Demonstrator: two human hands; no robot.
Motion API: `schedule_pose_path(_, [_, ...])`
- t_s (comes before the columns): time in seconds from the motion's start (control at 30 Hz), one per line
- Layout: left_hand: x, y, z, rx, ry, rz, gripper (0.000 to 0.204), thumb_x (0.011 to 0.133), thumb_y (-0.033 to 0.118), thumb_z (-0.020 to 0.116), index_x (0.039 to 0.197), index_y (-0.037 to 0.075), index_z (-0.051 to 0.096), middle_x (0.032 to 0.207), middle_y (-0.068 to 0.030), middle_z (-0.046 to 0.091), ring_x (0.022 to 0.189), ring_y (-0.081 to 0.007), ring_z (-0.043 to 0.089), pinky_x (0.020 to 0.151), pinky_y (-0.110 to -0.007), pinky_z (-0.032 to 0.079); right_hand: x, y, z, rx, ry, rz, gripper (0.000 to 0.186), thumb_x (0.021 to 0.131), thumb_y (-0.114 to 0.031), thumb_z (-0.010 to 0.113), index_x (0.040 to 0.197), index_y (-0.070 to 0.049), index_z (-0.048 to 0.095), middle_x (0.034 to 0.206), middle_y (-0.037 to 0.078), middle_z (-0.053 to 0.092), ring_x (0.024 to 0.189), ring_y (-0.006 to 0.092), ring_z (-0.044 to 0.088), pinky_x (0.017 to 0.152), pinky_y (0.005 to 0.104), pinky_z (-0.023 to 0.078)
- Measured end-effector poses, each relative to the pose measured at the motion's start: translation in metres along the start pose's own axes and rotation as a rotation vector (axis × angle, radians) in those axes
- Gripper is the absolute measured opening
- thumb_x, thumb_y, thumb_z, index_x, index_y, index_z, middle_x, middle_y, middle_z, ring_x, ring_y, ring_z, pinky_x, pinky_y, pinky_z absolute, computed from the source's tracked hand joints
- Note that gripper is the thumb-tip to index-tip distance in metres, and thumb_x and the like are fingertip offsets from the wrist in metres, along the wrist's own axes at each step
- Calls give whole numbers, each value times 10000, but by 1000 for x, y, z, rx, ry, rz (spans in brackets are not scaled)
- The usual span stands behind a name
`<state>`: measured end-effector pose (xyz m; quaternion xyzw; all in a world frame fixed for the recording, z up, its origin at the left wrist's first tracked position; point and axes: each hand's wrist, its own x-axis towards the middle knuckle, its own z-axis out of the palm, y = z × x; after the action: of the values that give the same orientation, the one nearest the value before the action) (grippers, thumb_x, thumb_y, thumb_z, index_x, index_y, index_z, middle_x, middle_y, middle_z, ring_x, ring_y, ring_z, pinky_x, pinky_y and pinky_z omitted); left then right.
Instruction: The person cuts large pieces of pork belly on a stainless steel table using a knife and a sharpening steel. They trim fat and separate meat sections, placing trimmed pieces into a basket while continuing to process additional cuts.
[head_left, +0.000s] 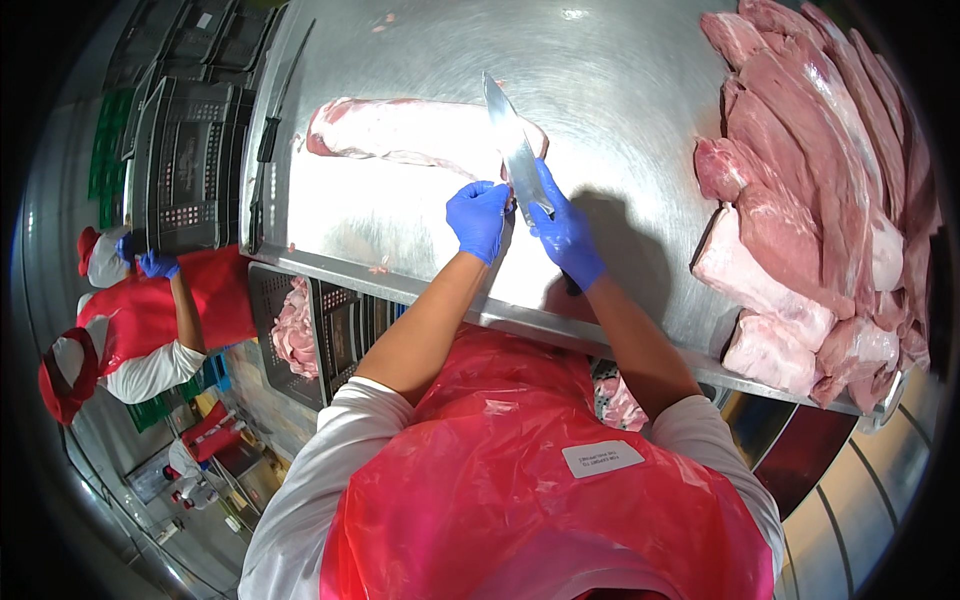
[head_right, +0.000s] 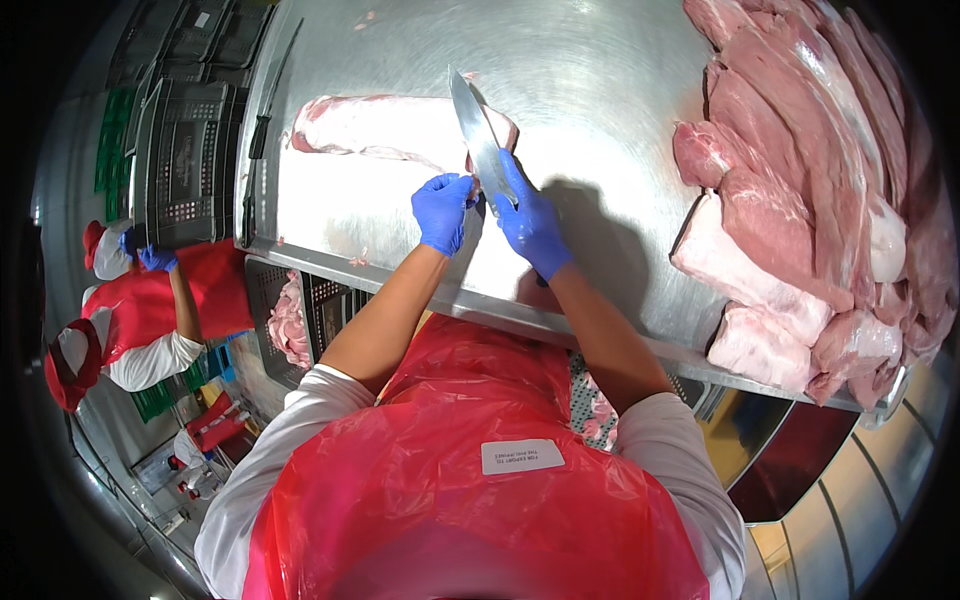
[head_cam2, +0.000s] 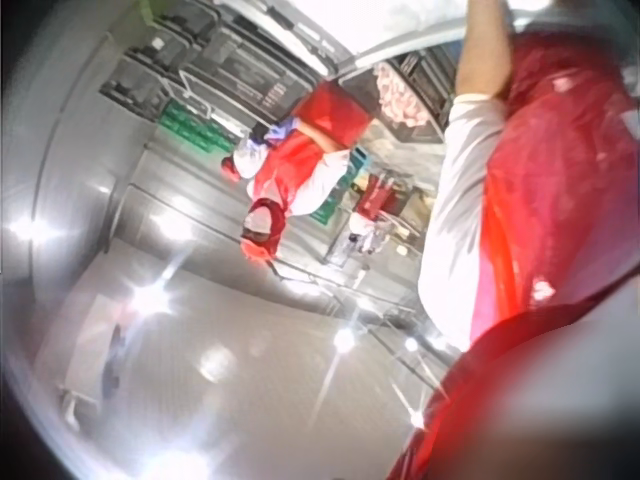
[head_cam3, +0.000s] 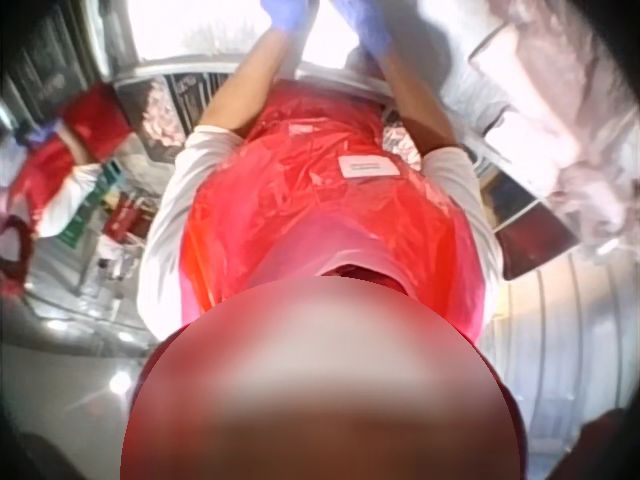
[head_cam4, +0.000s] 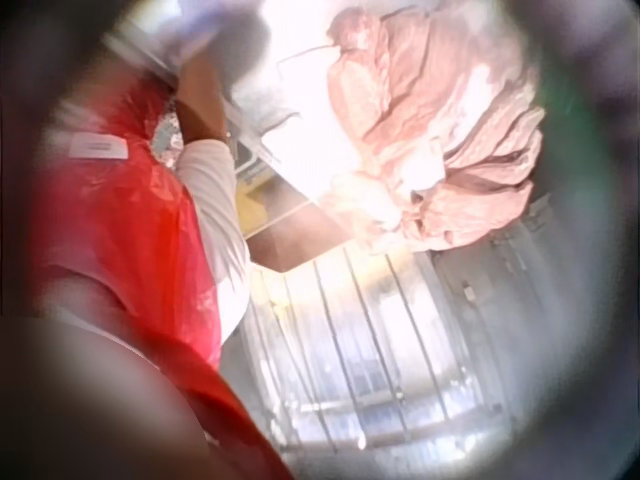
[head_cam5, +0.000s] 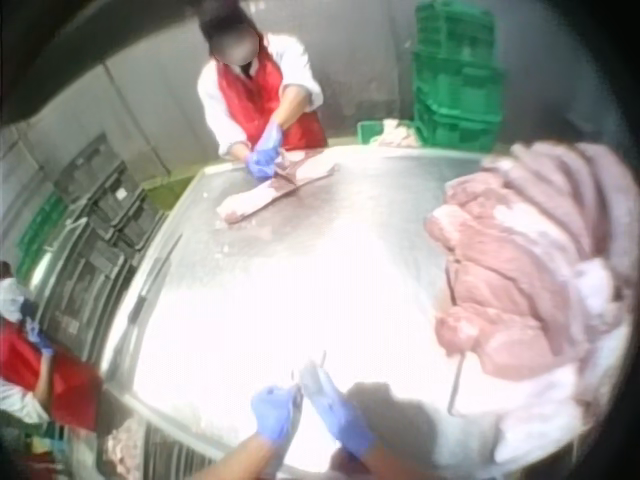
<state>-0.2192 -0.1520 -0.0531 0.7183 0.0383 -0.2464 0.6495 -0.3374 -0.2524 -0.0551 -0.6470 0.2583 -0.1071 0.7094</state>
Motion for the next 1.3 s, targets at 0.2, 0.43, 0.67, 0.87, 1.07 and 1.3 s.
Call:
schedule_pose_path(0.2, [-8, 12, 3, 91, -5, 52, 96, 792, -8, 672, 701, -35, 663, 643, -68, 640, 581, -116, 588, 577, -254, 486, 10, 5, -4, -127, -105, 81, 636, 955, -57, 535, 1544, -173, 324, 1126, 176, 676, 762, 194, 652, 722, 353, 536])
schedule_pose_path(0.43, [-30, 29, 3, 260, 69, 132, 151, 785, 46, 701, 652, -13, 659, 616, -49, 649, 566, -91, 585, 546, -264, 480, -61, 5, -20, -279, -125, -61, 620, 984, -56, 514, 1555, -165, 299, 1164, 99, 641, 763, 125, 585, 690, 304, 504])
schedule_pose_path(0.67, [-30, 46, -2, 489, 31, 255, 207, 730, 91, 757, 609, 15, 608, 539, -42, 567, 495, -89, 486, 508, -304, 443, -9, -7, 26, -123, -152, 118, 639, 1005, -115, 507, 1578, -183, 231, 850, 53, 617, 688, 95, 547, 648, 288, 483])
schedule_pose_path(0.87, [-32, 48, 1, 247, 49, 63, 217, 711, 111, 794, 612, 24, 622, 552, -22, 584, 509, -82, 489, 520, -285, 448, -40, 1, 20, -257, -189, 157, 655, 993, -116, 495, 1582, -185, 216, 762, 37, 594, 673, 94, 539, 638, 280, 479])
schedule_pose_path(1.07, [-19, 25, 1, 187, -3, 226, 185, 708, 105, 767, 612, 30, 626, 548, -38, 598, 521, -94, 537, 534, -299, 463, -44, 10, 25, -213, -192, 309, 545, 947, -78, 542, 1472, -86, 400, 804, 70, 636, 721, 119, 596, 683, 301, 513])
schedule_pose_path(1.3, [-33, 65, 3, 40, 74, 298, 144, 727, 75, 703, 640, 13, 606, 547, -63, 603, 518, -115, 582, 519, -315, 482, -2, 68, 37, -324, -250, -155, 475, 972, -107, 572, 1422, -60, 431, 909, 80, 646, 827, 133, 611, 726, 306, 508])
